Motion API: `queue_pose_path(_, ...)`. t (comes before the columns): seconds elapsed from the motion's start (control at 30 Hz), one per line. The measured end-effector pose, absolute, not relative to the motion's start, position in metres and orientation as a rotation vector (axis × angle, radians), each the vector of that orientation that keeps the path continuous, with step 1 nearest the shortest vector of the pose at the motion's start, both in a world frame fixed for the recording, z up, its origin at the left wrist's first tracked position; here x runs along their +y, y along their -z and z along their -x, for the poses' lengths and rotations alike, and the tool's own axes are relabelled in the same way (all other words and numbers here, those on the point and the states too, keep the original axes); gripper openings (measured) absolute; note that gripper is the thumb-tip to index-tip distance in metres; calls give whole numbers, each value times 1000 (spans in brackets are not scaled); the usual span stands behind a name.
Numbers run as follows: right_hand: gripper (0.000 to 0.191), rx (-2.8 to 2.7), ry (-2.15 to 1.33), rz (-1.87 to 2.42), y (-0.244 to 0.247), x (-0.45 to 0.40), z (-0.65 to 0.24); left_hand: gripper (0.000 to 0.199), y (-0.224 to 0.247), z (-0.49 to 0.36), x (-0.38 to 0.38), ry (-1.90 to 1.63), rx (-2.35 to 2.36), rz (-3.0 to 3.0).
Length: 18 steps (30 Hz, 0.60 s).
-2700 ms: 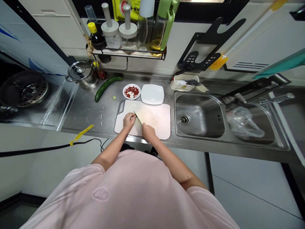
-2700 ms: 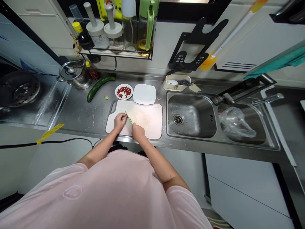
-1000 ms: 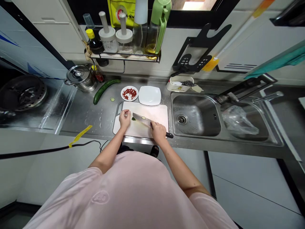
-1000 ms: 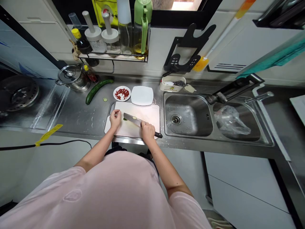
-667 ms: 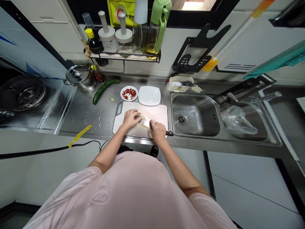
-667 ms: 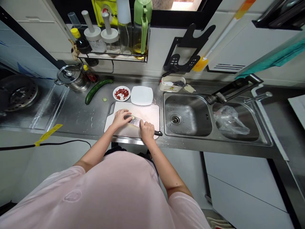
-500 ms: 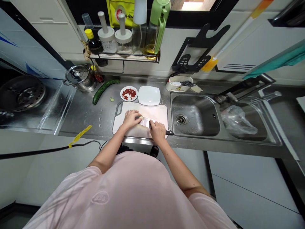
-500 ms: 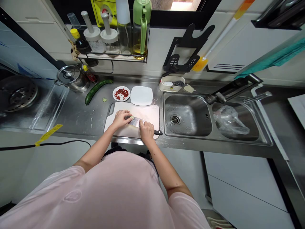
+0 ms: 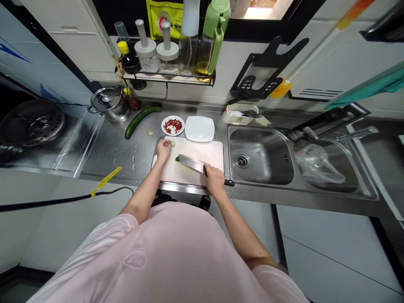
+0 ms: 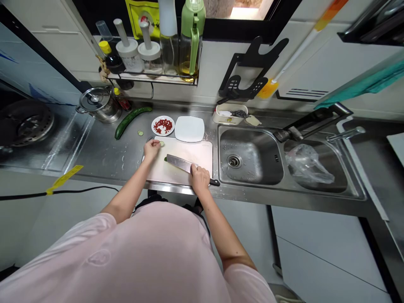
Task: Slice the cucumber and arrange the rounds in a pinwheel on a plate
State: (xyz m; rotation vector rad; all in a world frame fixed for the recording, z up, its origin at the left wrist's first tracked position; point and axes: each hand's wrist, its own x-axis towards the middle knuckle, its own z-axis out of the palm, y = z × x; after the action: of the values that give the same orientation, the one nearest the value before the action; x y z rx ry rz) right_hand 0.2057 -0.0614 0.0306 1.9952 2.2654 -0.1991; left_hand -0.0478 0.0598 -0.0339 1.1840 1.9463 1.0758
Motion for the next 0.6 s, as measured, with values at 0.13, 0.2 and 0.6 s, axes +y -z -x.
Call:
queue_pose_path(0.13,35,2261,200,-2040,-27,-62,-208,19,45,62,75,-1029,2101,-1205)
queue_pose_path(0.2,35,2252,202,-2061,-26,-61,-208,19,46,64,79,-981,2168,-1227)
queue_pose_path(0.6,38,2175,275,-2070,-30,-60,-216,20,40,62,87,-903,2295,-1368)
